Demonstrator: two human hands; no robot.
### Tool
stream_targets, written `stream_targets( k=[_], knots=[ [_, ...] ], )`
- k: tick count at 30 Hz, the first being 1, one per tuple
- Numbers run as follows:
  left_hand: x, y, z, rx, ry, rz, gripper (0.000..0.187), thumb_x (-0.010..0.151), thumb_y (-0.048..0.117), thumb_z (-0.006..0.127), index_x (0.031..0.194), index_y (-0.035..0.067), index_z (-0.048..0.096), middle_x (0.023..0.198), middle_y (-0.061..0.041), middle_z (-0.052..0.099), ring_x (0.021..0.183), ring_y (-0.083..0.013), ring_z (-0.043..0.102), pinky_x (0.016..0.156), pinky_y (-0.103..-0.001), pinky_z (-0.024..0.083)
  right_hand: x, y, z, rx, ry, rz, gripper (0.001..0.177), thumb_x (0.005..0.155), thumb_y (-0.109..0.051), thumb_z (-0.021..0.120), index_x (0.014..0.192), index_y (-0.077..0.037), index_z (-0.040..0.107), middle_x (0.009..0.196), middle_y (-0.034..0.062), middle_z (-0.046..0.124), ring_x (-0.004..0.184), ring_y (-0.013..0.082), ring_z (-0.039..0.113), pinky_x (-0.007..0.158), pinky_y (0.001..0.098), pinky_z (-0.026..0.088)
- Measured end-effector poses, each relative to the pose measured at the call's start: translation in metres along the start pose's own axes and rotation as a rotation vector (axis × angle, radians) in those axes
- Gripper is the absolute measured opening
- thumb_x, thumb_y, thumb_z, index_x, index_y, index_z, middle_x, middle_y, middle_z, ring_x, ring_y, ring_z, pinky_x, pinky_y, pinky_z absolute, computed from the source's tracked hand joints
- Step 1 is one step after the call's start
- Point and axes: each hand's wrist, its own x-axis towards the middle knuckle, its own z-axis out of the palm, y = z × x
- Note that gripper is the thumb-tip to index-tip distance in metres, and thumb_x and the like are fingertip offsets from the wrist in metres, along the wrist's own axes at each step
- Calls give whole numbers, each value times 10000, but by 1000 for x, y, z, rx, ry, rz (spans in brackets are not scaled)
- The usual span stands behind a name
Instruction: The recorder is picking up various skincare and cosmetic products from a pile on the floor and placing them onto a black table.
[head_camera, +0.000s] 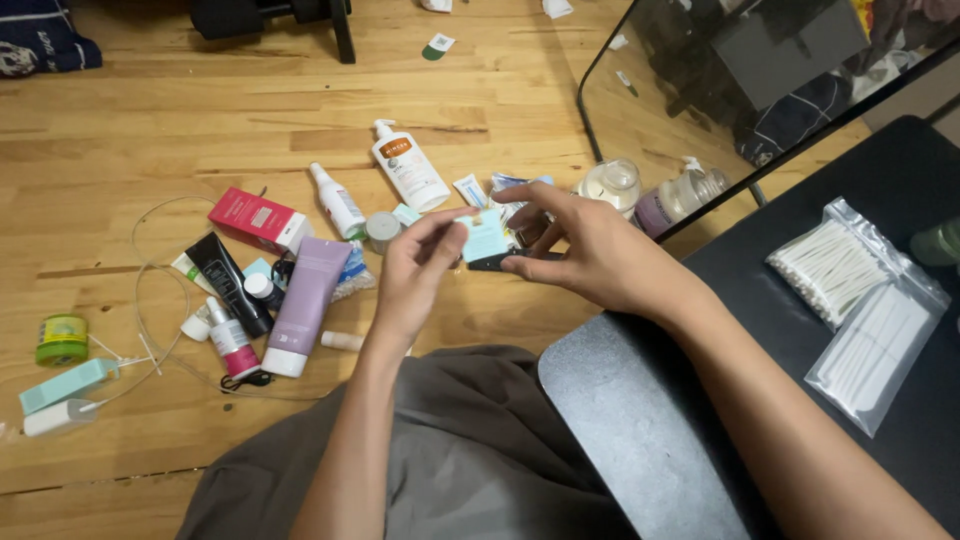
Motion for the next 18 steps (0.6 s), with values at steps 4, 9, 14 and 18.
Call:
stream_targets(
  k=[4, 9, 14, 18],
  knots=[
    [1, 5, 11, -57, -81, 21, 488, 976, 358, 694, 1300, -5, 663, 1167, -70, 731, 1068, -104, 672, 946, -253, 540, 0, -2, 0, 19, -22, 19, 631, 836, -213, 790, 1401, -85, 538, 950, 109, 731, 836, 184, 728, 763, 331, 590],
    [1, 4, 11, -74, -95, 17, 540, 967, 372, 707, 1317, -33, 642, 1210, -113, 728, 1113, -139, 681, 985, -287, 548, 1, 2, 0, -17, -37, 85, 535, 832, -216, 801, 1313, -84, 607, 867, 69, 751, 829, 152, 735, 756, 325, 585],
    [1, 1, 14, -68, -114, 46, 539, 995, 367, 680, 1351, -35, 629, 1224, -120, 719, 1105, -141, 673, 970, -293, 547, 1, 2, -1, -7, -14, 68, 502, 821, -203, 813, 1272, -79, 631, 818, 83, 726, 783, 170, 708, 741, 328, 580],
    [-3, 21, 27, -87, -45, -17, 555, 1062, 449, 464, 1409, 37, 600, 1211, -97, 725, 986, -129, 707, 852, -273, 566, -3, 13, 2, -6, 113, -17, 492, 784, -170, 836, 1211, -51, 621, 872, 75, 728, 800, 161, 712, 736, 313, 578]
  ],
)
